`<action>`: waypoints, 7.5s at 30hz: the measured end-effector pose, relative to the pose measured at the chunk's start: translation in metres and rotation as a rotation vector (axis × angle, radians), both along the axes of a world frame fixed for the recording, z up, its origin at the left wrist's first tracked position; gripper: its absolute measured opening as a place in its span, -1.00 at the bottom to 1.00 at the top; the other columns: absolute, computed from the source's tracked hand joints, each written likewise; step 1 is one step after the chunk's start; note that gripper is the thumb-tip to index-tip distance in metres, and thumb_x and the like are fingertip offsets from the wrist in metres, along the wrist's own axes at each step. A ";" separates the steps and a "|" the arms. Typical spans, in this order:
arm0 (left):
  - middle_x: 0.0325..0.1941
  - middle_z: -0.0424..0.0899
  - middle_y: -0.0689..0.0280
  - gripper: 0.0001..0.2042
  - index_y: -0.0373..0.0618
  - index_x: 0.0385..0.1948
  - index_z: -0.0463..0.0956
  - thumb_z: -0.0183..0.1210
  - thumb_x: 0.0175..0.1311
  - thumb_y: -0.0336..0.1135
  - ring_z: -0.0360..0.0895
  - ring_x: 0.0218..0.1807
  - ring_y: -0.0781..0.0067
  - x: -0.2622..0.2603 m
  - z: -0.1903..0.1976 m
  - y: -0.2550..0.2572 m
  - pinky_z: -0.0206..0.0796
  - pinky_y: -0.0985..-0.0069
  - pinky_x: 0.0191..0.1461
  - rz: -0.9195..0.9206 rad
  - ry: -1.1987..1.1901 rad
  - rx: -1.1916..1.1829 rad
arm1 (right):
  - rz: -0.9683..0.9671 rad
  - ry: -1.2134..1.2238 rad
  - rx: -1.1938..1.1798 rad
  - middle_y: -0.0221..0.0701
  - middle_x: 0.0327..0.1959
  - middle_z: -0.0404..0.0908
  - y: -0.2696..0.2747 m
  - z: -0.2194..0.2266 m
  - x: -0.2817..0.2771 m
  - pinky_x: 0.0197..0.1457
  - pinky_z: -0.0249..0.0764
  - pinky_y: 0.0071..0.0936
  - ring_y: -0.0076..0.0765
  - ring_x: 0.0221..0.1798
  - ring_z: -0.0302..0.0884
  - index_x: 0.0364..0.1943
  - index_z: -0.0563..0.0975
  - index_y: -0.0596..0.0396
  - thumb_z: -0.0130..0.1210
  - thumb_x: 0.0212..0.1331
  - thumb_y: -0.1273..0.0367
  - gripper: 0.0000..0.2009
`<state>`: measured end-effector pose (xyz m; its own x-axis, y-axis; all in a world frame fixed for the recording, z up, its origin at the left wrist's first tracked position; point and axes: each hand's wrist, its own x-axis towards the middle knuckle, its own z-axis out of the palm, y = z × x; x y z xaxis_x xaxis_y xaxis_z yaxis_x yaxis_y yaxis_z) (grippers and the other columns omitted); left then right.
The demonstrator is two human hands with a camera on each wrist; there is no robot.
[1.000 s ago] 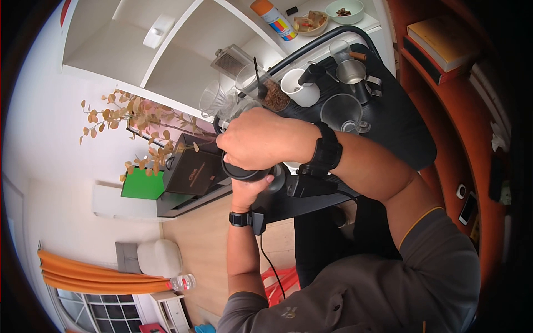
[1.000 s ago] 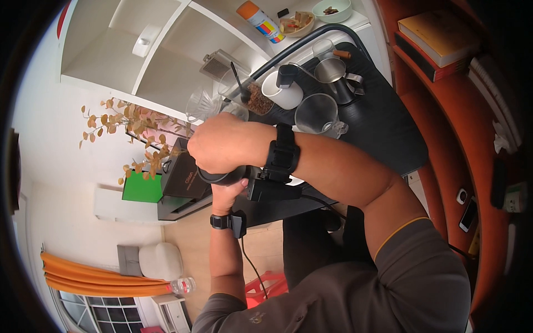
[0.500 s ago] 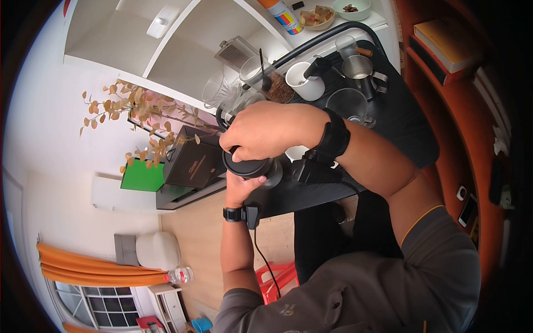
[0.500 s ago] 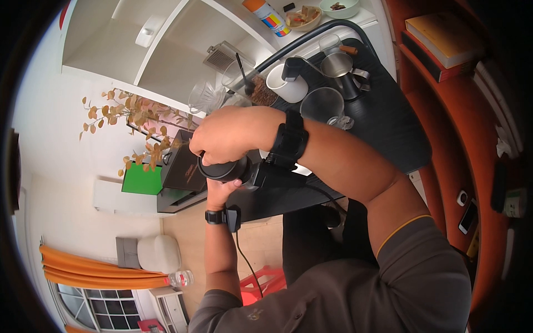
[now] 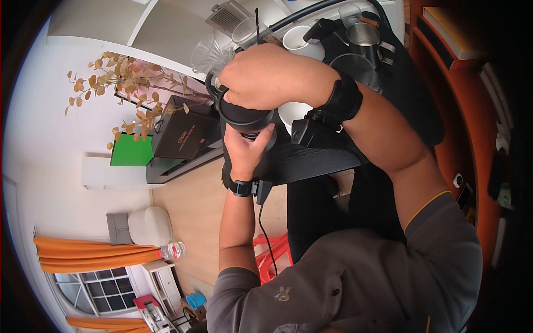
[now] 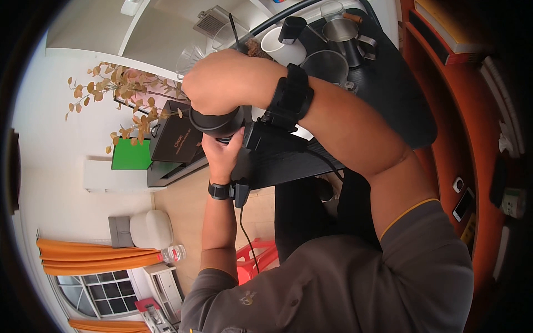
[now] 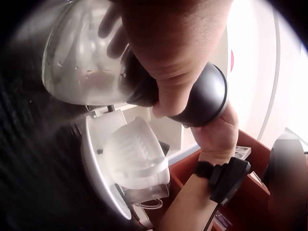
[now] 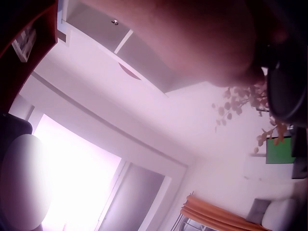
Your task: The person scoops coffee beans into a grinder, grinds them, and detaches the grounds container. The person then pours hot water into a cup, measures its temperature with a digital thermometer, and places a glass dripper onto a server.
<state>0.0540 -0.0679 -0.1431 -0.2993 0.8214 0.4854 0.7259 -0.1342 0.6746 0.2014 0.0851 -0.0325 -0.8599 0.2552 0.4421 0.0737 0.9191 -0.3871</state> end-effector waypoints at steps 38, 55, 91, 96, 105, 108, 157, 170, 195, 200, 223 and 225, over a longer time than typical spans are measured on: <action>0.21 0.57 0.24 -0.16 -0.16 0.24 0.44 0.65 -0.22 -0.28 0.52 0.22 0.32 -0.049 0.023 -0.006 0.41 0.33 0.27 -0.509 -0.461 -0.437 | 0.464 0.019 -0.170 -0.17 -0.31 0.69 -0.009 0.007 0.014 -0.10 0.53 -0.15 -0.02 -0.21 0.65 -0.19 0.65 0.16 0.15 0.21 0.26 -0.75; -0.13 0.72 0.20 -0.52 -0.38 0.03 0.51 0.49 0.08 -0.42 0.66 -0.15 0.44 -0.011 -0.001 -0.003 0.50 0.51 -0.07 -0.056 -0.056 -0.002 | 0.050 -0.018 0.020 -0.09 -0.43 0.66 -0.004 -0.002 0.000 -0.21 0.57 -0.09 0.08 -0.32 0.66 -0.29 0.64 0.25 0.08 0.19 0.29 -0.74; 0.15 0.61 0.27 -0.16 -0.19 0.21 0.42 0.68 -0.25 -0.30 0.55 0.18 0.38 -0.062 0.015 -0.021 0.41 0.34 0.28 -0.310 -0.369 -0.382 | 0.458 0.010 -0.153 -0.15 -0.35 0.69 -0.006 -0.002 0.002 -0.13 0.55 -0.16 0.00 -0.23 0.65 -0.24 0.67 0.18 0.13 0.17 0.26 -0.73; 0.14 0.60 0.29 -0.17 -0.13 0.21 0.41 0.64 -0.27 -0.35 0.54 0.17 0.38 -0.067 0.010 -0.011 0.41 0.35 0.28 -0.271 -0.378 -0.462 | 0.381 -0.043 -0.150 -0.13 -0.33 0.70 -0.006 0.002 0.004 -0.12 0.55 -0.16 0.00 -0.21 0.65 -0.25 0.67 0.21 0.12 0.17 0.25 -0.71; -0.04 0.73 0.18 -0.53 -0.35 0.03 0.52 0.46 0.07 -0.44 0.66 -0.09 0.44 -0.003 -0.001 -0.003 0.53 0.49 -0.08 -0.098 -0.160 -0.124 | 0.056 -0.059 0.002 -0.05 -0.46 0.66 -0.015 0.008 0.002 -0.25 0.57 -0.08 0.13 -0.36 0.63 -0.37 0.65 0.26 0.07 0.15 0.30 -0.74; -0.02 0.71 0.20 -0.54 -0.33 0.07 0.48 0.46 0.15 -0.47 0.64 -0.01 0.41 0.008 -0.016 0.002 0.43 0.46 0.15 0.081 -0.019 0.144 | -0.015 -0.078 0.063 -0.08 -0.41 0.68 -0.013 0.002 -0.004 -0.27 0.57 -0.10 0.11 -0.35 0.64 -0.34 0.66 0.24 0.08 0.15 0.29 -0.74; 0.11 0.60 0.29 -0.21 -0.18 0.19 0.38 0.59 -0.22 -0.45 0.56 0.12 0.43 -0.032 0.003 -0.007 0.41 0.39 0.24 -0.194 -0.365 -0.259 | 0.240 0.052 0.002 -0.10 -0.48 0.66 -0.013 0.001 -0.002 -0.25 0.56 -0.15 0.05 -0.39 0.63 -0.39 0.65 0.25 0.11 0.10 0.30 -0.76; 0.11 0.65 0.19 -0.43 -0.36 0.15 0.45 0.49 0.07 -0.47 0.58 0.11 0.41 -0.015 -0.014 -0.009 0.38 0.44 0.25 -0.112 -0.182 -0.114 | 0.250 0.076 -0.037 -0.17 -0.38 0.70 -0.009 0.002 0.011 -0.22 0.55 -0.15 0.01 -0.32 0.65 -0.28 0.67 0.15 0.14 0.12 0.28 -0.77; -0.02 0.73 0.19 -0.55 -0.34 0.01 0.55 0.48 0.06 -0.51 0.66 0.00 0.41 0.007 -0.010 0.001 0.43 0.46 0.15 0.098 0.024 0.093 | -0.031 -0.089 0.056 -0.08 -0.47 0.65 -0.016 0.003 0.005 -0.29 0.56 -0.09 0.08 -0.39 0.65 -0.37 0.64 0.25 0.11 0.13 0.30 -0.75; 0.03 0.69 0.21 -0.52 -0.31 0.07 0.51 0.48 0.10 -0.45 0.64 0.05 0.38 -0.016 0.003 -0.018 0.42 0.45 0.16 -0.172 -0.222 -0.103 | 0.186 0.021 -0.007 -0.15 -0.39 0.68 -0.012 0.001 0.010 -0.20 0.56 -0.11 0.03 -0.28 0.66 -0.23 0.66 0.15 0.14 0.10 0.34 -0.78; 0.02 0.72 0.19 -0.55 -0.35 -0.01 0.58 0.50 0.01 -0.55 0.64 0.02 0.37 0.006 -0.003 0.008 0.42 0.42 0.20 -0.070 -0.118 -0.035 | 0.011 -0.036 0.043 -0.05 -0.50 0.65 -0.018 0.006 0.006 -0.31 0.58 -0.09 0.11 -0.41 0.65 -0.44 0.63 0.27 0.07 0.10 0.33 -0.76; 0.03 0.72 0.17 -0.56 -0.38 -0.01 0.58 0.48 0.03 -0.55 0.64 0.02 0.41 0.019 -0.005 0.011 0.44 0.45 0.16 0.052 -0.159 0.098 | -0.024 -0.046 0.043 -0.06 -0.48 0.66 -0.018 0.005 0.005 -0.32 0.59 -0.09 0.11 -0.40 0.66 -0.43 0.64 0.27 0.08 0.10 0.33 -0.77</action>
